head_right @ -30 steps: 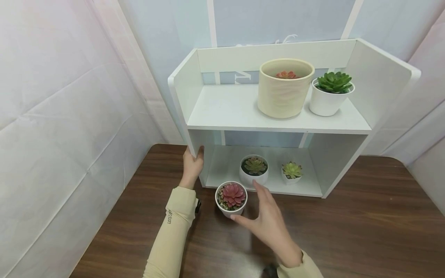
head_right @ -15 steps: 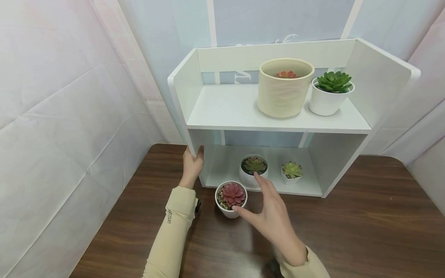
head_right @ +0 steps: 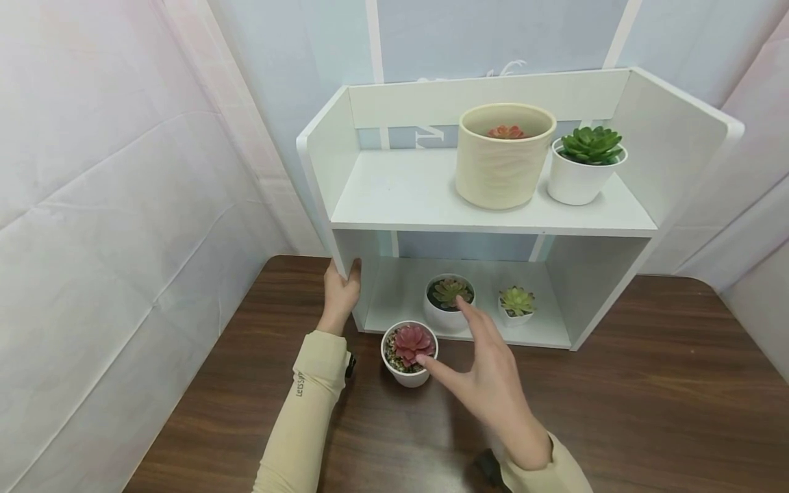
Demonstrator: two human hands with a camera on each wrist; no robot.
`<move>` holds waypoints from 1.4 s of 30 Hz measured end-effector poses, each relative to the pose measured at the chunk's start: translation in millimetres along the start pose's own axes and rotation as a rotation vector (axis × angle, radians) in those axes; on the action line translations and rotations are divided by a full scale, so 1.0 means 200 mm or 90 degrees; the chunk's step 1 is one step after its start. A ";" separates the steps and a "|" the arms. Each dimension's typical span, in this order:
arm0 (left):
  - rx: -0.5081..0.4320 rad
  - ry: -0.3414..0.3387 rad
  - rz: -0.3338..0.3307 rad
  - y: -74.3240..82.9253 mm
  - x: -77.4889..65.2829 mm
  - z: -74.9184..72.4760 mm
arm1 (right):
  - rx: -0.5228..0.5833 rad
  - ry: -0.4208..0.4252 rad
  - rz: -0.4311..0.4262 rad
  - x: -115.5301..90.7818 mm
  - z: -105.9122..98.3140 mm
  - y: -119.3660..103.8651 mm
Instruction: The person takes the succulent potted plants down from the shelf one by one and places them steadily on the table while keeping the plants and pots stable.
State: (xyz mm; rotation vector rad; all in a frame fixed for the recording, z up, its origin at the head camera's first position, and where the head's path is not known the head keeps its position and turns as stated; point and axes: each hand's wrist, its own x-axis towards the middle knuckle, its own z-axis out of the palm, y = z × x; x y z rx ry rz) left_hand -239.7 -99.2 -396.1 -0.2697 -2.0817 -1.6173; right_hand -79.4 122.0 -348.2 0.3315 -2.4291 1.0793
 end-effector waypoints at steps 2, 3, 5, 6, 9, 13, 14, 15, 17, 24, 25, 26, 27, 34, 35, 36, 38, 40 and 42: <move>0.002 0.001 0.001 0.00 0.00 0.00 | 0.001 0.010 -0.003 0.00 0.00 0.00; 0.003 0.001 0.001 0.00 0.00 0.00 | 0.001 0.016 -0.004 0.01 -0.01 0.00; 0.004 0.001 0.002 0.00 0.00 0.00 | 0.001 0.029 -0.007 0.01 -0.01 0.00; 0.003 0.002 0.002 0.00 0.00 0.00 | 0.002 0.036 -0.008 0.01 -0.01 0.00; 0.000 0.005 0.001 0.00 0.00 0.00 | 0.006 0.058 -0.010 0.02 -0.02 -0.01; -0.004 0.007 -0.001 -0.01 0.00 0.00 | 0.018 0.081 -0.006 0.03 -0.03 -0.02; -0.004 0.006 -0.001 0.00 0.00 0.00 | 0.020 0.085 -0.003 0.03 -0.04 -0.02; -0.004 0.006 -0.001 0.00 0.00 0.00 | 0.023 0.089 -0.001 0.04 -0.04 -0.03; -0.003 0.005 -0.002 0.00 0.00 0.00 | 0.029 0.095 0.001 0.05 -0.05 -0.03; -0.004 0.002 0.007 0.00 0.00 0.00 | 0.065 0.122 -0.028 0.08 -0.07 -0.06; -0.004 0.002 0.007 0.00 0.00 0.00 | 0.068 0.125 -0.030 0.08 -0.08 -0.06; -0.004 0.002 0.010 0.00 0.00 0.00 | 0.072 0.129 -0.033 0.09 -0.08 -0.06; -0.004 0.001 0.011 0.00 0.00 0.00 | 0.075 0.131 -0.035 0.09 -0.08 -0.07; -0.001 0.002 0.017 0.00 0.00 0.00 | 0.090 0.153 -0.039 0.10 -0.10 -0.08; -0.001 0.002 0.017 0.00 0.00 0.00 | 0.094 0.157 -0.042 0.11 -0.10 -0.08; -0.002 0.002 0.017 0.00 0.00 0.00 | 0.098 0.160 -0.044 0.11 -0.11 -0.07; -0.002 0.002 0.016 0.00 0.00 0.00 | 0.105 0.166 -0.047 0.11 -0.11 -0.08; -0.003 0.002 0.016 0.00 0.00 0.00 | 0.111 0.171 -0.049 0.12 -0.12 -0.07; -0.005 0.002 0.013 0.00 0.00 0.00 | 0.110 0.175 -0.047 0.13 -0.13 -0.08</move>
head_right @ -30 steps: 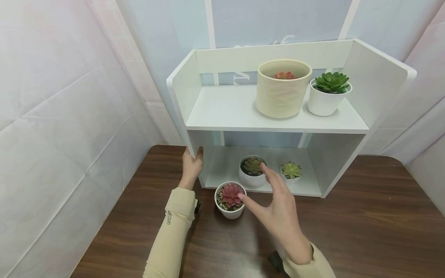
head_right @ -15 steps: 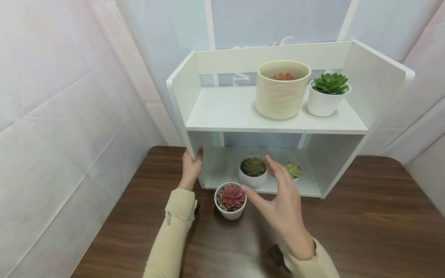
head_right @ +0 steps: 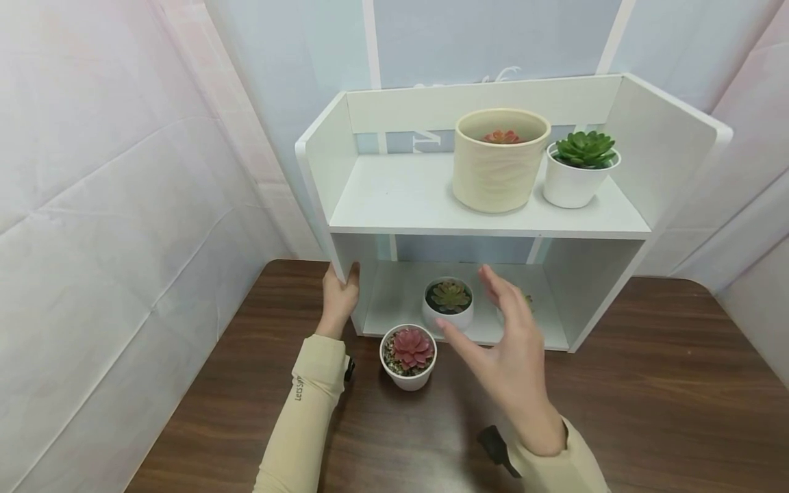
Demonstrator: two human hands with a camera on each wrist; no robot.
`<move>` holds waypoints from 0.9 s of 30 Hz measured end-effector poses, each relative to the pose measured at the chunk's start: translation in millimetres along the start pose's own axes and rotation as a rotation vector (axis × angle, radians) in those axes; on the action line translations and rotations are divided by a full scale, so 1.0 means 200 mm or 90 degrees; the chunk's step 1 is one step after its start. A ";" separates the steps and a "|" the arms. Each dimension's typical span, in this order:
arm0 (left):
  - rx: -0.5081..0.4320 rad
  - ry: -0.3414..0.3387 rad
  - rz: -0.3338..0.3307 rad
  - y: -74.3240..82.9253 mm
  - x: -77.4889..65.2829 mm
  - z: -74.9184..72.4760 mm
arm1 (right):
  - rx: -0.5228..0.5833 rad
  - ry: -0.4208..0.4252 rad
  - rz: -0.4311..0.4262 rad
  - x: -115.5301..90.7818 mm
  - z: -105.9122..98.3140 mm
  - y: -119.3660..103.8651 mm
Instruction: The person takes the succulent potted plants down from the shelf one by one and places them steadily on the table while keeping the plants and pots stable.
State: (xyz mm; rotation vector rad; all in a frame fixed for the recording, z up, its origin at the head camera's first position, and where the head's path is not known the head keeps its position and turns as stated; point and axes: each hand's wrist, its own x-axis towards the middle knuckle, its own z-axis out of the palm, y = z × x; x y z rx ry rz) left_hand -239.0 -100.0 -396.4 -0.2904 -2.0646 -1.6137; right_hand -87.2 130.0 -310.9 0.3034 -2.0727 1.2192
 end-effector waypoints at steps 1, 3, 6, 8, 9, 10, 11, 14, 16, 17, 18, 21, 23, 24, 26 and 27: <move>0.000 0.000 -0.001 0.00 0.00 0.00 | -0.001 0.003 0.001 0.00 0.00 0.00; -0.002 0.000 -0.003 0.00 0.00 0.00 | 0.001 0.010 0.001 0.01 -0.01 0.00; -0.003 -0.001 -0.004 0.00 0.00 0.00 | 0.000 0.020 0.001 0.03 -0.03 0.00; -0.002 -0.001 -0.006 0.00 0.00 0.00 | 0.003 0.028 -0.002 0.04 -0.04 0.00; -0.002 0.000 -0.006 0.00 0.00 0.00 | 0.004 0.031 -0.003 0.05 -0.04 0.00; -0.002 0.001 -0.006 0.00 0.00 0.00 | 0.005 0.034 -0.005 0.05 -0.04 0.00; -0.002 0.001 -0.006 0.00 0.00 0.00 | 0.009 0.038 -0.007 0.06 -0.05 0.01; 0.000 0.003 -0.004 0.00 0.00 0.00 | 0.016 0.047 -0.013 0.07 -0.05 0.01; 0.002 0.002 -0.002 -0.01 0.00 0.00 | 0.018 0.052 -0.016 0.08 -0.06 0.02; 0.004 0.002 -0.002 -0.01 0.01 0.00 | 0.019 0.053 -0.015 0.09 -0.06 0.02; 0.005 0.001 -0.002 -0.01 0.01 0.00 | 0.019 0.054 -0.013 0.09 -0.06 0.02; 0.005 0.000 -0.005 -0.01 0.01 0.00 | 0.019 0.061 -0.011 0.10 -0.07 0.02; 0.003 -0.001 -0.007 -0.01 0.01 0.00 | 0.013 0.065 -0.008 0.11 -0.08 0.02; 0.002 -0.002 -0.008 -0.01 0.00 0.00 | 0.012 0.068 -0.007 0.12 -0.08 0.02; 0.001 -0.002 -0.007 -0.01 0.00 0.00 | 0.004 0.072 -0.001 0.13 -0.08 0.02; 0.000 -0.001 -0.006 -0.01 0.00 0.00 | 0.002 0.073 0.005 0.13 -0.08 0.02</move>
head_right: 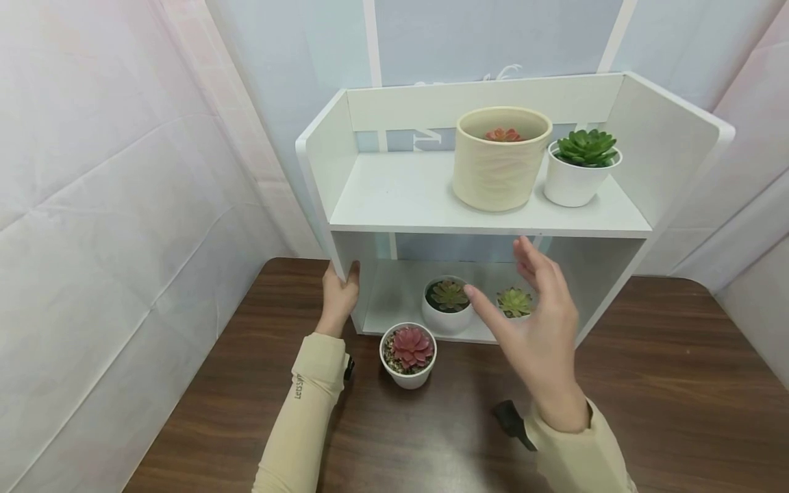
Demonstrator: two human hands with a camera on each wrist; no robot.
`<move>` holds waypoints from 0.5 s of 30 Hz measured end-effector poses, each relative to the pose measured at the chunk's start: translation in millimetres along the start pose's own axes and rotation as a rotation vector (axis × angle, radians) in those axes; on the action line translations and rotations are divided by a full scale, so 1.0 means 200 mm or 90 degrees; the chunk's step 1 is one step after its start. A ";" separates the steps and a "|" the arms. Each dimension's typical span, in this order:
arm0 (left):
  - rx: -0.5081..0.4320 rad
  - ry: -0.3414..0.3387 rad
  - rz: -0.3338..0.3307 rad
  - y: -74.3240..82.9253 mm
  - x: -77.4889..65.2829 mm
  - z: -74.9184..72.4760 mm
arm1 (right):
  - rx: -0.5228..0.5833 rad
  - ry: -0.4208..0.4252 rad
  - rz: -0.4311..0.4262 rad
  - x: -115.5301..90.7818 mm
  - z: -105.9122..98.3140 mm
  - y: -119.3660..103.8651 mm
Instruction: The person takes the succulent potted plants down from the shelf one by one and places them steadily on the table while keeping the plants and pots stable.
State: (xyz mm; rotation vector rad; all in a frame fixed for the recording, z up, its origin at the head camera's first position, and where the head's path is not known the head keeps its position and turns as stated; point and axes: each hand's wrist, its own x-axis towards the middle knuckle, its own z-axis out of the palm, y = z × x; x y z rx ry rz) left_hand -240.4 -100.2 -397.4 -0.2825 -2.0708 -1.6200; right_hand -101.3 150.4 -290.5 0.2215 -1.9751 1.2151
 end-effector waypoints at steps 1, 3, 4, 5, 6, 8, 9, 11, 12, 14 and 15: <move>0.000 0.000 0.000 0.00 0.00 0.00 | -0.002 0.003 0.005 0.00 0.00 0.00; 0.003 0.000 -0.001 0.00 0.00 0.00 | 0.000 0.010 0.012 0.01 0.00 0.01; 0.003 0.000 -0.002 0.00 0.00 0.00 | -0.001 0.013 0.015 0.02 0.00 0.01; 0.003 0.000 -0.003 0.00 0.00 0.00 | 0.001 0.017 0.016 0.02 0.00 0.01; 0.002 0.000 -0.004 0.00 0.00 0.00 | 0.004 0.021 0.015 0.03 0.00 0.01; 0.002 0.000 -0.006 0.00 0.00 0.00 | 0.005 0.028 0.014 0.04 0.00 0.02; 0.002 0.001 -0.006 0.00 0.00 0.00 | 0.005 0.030 0.016 0.04 0.00 0.02; 0.004 0.002 -0.006 0.00 0.00 0.00 | 0.001 0.032 0.020 0.06 0.00 0.02; 0.006 0.002 -0.006 0.00 0.00 0.00 | -0.002 0.033 0.023 0.06 -0.01 0.02; 0.009 0.003 -0.008 0.00 0.00 0.00 | -0.006 0.034 0.026 0.07 -0.01 0.02; 0.009 0.003 -0.009 0.00 0.00 0.00 | -0.007 0.036 0.025 0.08 -0.01 0.02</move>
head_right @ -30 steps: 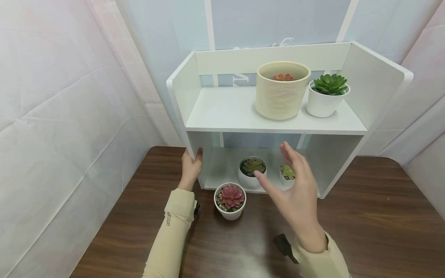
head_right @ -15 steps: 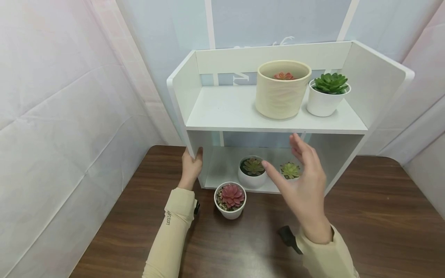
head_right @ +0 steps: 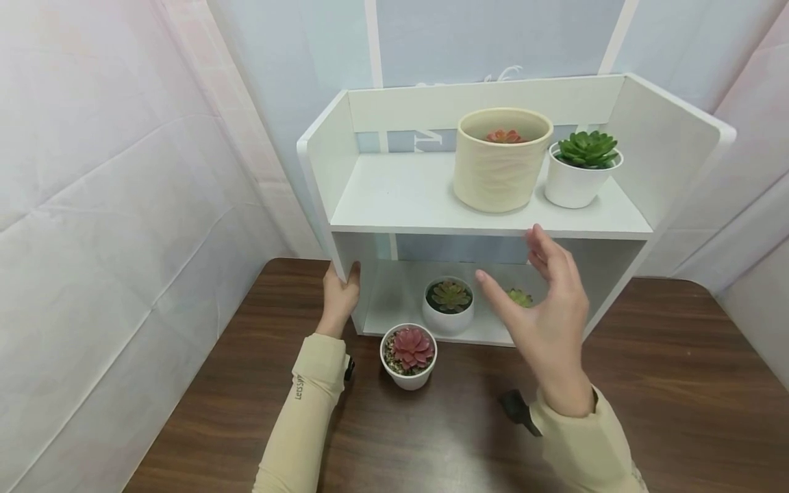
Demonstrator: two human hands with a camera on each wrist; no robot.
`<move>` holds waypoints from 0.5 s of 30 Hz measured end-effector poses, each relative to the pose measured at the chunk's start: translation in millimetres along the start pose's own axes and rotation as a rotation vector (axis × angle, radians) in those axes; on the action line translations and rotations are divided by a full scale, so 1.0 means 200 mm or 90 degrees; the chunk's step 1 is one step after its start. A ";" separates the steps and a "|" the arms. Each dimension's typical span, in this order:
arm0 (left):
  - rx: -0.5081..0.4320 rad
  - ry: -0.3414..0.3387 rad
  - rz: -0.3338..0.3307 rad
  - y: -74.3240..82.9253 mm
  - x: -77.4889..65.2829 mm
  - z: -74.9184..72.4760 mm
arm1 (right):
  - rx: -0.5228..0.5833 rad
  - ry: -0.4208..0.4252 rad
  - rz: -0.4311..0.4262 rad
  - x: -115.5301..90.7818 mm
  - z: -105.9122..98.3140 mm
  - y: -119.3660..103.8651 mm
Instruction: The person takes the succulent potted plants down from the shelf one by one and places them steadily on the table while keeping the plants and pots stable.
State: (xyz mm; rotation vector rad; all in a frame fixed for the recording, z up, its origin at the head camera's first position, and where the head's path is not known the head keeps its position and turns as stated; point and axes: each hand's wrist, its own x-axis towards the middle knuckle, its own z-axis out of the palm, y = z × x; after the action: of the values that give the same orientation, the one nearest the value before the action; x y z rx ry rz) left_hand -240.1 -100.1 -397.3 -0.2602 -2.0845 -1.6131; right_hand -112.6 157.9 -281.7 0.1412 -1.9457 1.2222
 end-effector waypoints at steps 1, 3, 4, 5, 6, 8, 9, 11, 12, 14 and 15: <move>0.000 -0.001 -0.001 0.00 0.00 0.00 | -0.003 0.002 -0.002 0.01 0.00 0.00; -0.001 -0.002 -0.003 0.00 0.00 0.00 | -0.007 0.009 -0.003 0.02 0.00 0.00; -0.002 -0.002 -0.003 0.01 0.00 0.00 | -0.008 0.014 -0.005 0.03 0.00 0.01; -0.003 -0.003 -0.003 0.01 0.00 0.00 | -0.010 0.017 -0.005 0.04 0.00 0.01; -0.003 -0.003 -0.003 0.01 0.00 0.00 | -0.011 0.021 -0.003 0.04 0.00 0.01; -0.004 -0.004 -0.003 0.00 0.00 0.00 | -0.013 0.023 0.001 0.06 0.00 0.00; -0.004 -0.004 -0.002 0.00 0.00 0.00 | -0.015 0.023 0.003 0.07 0.00 0.00; -0.003 -0.004 -0.002 0.00 0.00 0.00 | -0.023 0.021 0.005 0.08 -0.01 0.00; -0.003 -0.004 -0.002 0.00 0.00 0.00 | -0.028 0.019 0.006 0.09 -0.01 0.00; -0.003 -0.003 0.000 0.00 0.00 0.00 | -0.040 0.013 0.005 0.10 -0.01 0.00; -0.003 -0.002 0.001 0.00 0.00 0.00 | -0.046 0.010 0.004 0.11 -0.01 0.00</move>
State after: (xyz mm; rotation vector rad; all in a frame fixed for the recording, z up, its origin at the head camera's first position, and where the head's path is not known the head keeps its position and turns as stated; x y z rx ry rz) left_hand -239.9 -100.4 -397.1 -0.2655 -2.0831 -1.6176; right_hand -125.4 166.2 -266.3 0.0876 -1.9755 1.1525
